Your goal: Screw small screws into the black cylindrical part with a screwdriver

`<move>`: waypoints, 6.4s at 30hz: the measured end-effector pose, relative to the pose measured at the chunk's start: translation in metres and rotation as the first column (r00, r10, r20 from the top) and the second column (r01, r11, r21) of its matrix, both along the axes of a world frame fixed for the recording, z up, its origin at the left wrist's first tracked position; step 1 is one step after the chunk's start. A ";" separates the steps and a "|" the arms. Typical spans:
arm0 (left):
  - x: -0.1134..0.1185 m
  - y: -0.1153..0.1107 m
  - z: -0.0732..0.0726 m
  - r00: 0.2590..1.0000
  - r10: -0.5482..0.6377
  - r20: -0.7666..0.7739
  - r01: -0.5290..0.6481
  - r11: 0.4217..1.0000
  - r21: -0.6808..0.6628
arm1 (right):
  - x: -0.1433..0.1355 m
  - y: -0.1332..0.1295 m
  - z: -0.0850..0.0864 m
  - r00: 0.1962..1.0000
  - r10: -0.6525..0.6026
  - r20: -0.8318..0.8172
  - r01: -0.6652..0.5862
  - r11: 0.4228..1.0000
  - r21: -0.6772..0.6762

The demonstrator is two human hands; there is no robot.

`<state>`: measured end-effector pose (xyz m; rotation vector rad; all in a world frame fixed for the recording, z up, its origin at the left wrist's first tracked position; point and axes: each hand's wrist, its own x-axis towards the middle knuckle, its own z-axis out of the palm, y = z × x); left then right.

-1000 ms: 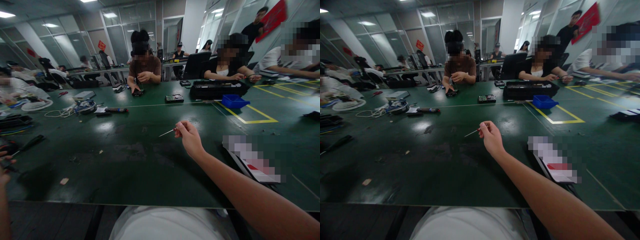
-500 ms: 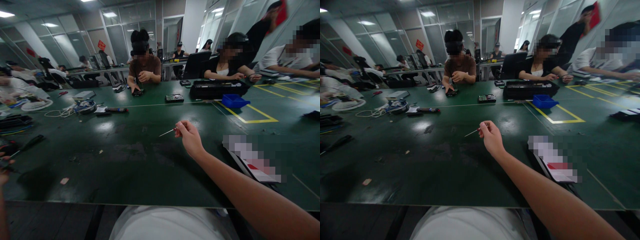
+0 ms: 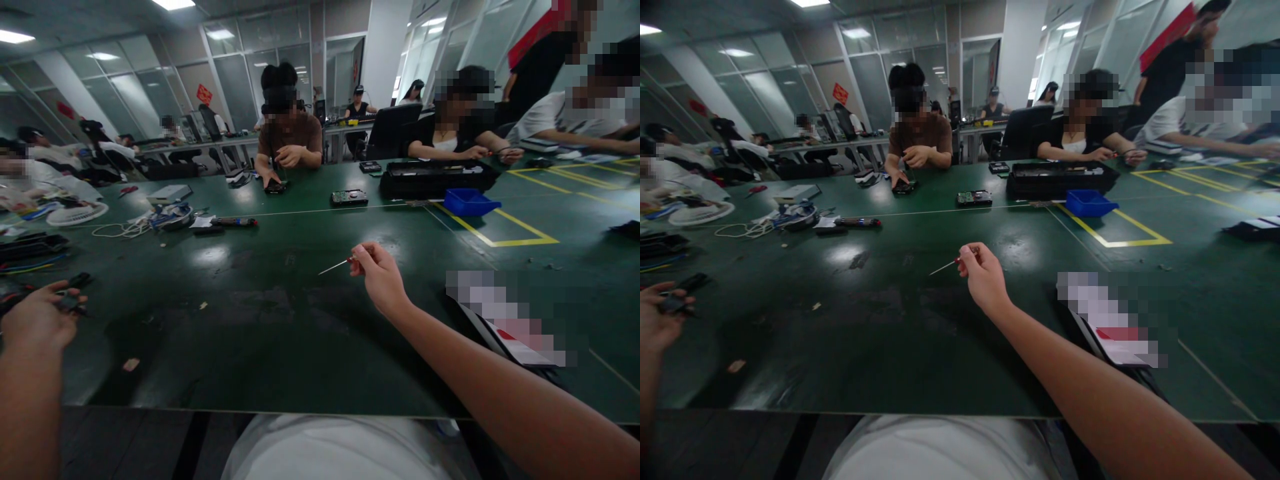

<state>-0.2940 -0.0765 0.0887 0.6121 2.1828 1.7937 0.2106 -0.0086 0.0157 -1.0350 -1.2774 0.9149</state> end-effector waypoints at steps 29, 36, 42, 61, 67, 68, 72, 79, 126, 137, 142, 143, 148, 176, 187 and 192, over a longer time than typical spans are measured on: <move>0.316 0.073 -0.083 0.245 -0.908 -0.340 0.856 0.367 -0.363 | 0.004 -0.006 0.012 1.000 -0.023 0.019 0.022 0.998 0.055; 0.304 0.075 -0.085 0.120 -0.901 -0.417 0.894 0.281 -0.348 | 0.000 -0.007 0.012 0.991 0.008 0.135 -0.014 0.999 0.048; 0.301 0.078 -0.085 0.203 -0.899 -0.388 0.902 0.326 -0.284 | -0.001 -0.008 0.010 0.982 -0.018 0.189 0.008 0.998 0.054; 0.293 0.082 -0.092 0.156 -0.880 -0.448 0.899 0.315 -0.305 | 0.004 -0.015 0.017 0.858 -0.023 0.514 -0.097 0.974 0.204; 0.294 0.082 -0.093 0.166 -0.874 -0.456 0.898 0.325 -0.296 | 0.004 -0.016 0.020 0.823 -0.050 0.566 -0.051 0.986 0.160; 0.293 0.082 -0.093 0.170 -0.873 -0.456 0.899 0.327 -0.291 | 0.004 -0.016 0.019 0.818 -0.064 0.572 -0.043 0.984 0.171; 0.292 0.083 -0.092 0.182 -0.868 -0.462 0.896 0.340 -0.285 | 0.003 -0.014 0.015 0.812 -0.065 0.580 -0.068 0.976 0.206; 0.290 0.083 -0.092 0.165 -0.857 -0.489 0.893 0.340 -0.296 | 0.004 -0.016 0.018 0.817 -0.021 0.576 -0.084 0.984 0.155; 0.290 0.080 -0.087 0.135 -0.813 -0.567 0.848 0.391 -0.359 | 0.004 -0.013 0.019 0.843 -0.118 0.524 0.027 0.984 0.177; 0.288 0.081 -0.087 0.152 -0.822 -0.549 0.848 0.393 -0.355 | 0.005 -0.010 0.022 0.760 -0.026 0.649 -0.015 0.998 0.058; 0.288 0.082 -0.087 0.150 -0.828 -0.541 0.847 0.390 -0.362 | 0.003 -0.012 0.018 0.771 -0.051 0.635 -0.044 0.990 0.132; 0.288 0.081 -0.087 0.149 -0.830 -0.538 0.846 0.389 -0.365 | 0.002 -0.013 0.017 0.782 -0.051 0.622 -0.059 0.986 0.155; 0.289 0.081 -0.086 0.143 -0.834 -0.533 0.843 0.385 -0.376 | 0.002 -0.014 0.017 0.801 -0.011 0.599 -0.095 0.985 0.144; 0.293 0.077 -0.080 0.096 -0.846 -0.524 0.846 0.347 -0.406 | 0.002 0.008 -0.003 0.983 0.049 -0.179 -0.080 0.982 -0.171; 0.293 0.077 -0.079 0.146 -0.839 -0.525 0.831 0.392 -0.395 | -0.001 -0.006 0.007 0.992 0.064 0.109 -0.067 0.997 0.027; 0.292 0.078 -0.079 0.143 -0.835 -0.531 0.827 0.395 -0.399 | 0.000 -0.006 0.006 0.993 0.080 0.092 -0.083 0.996 0.028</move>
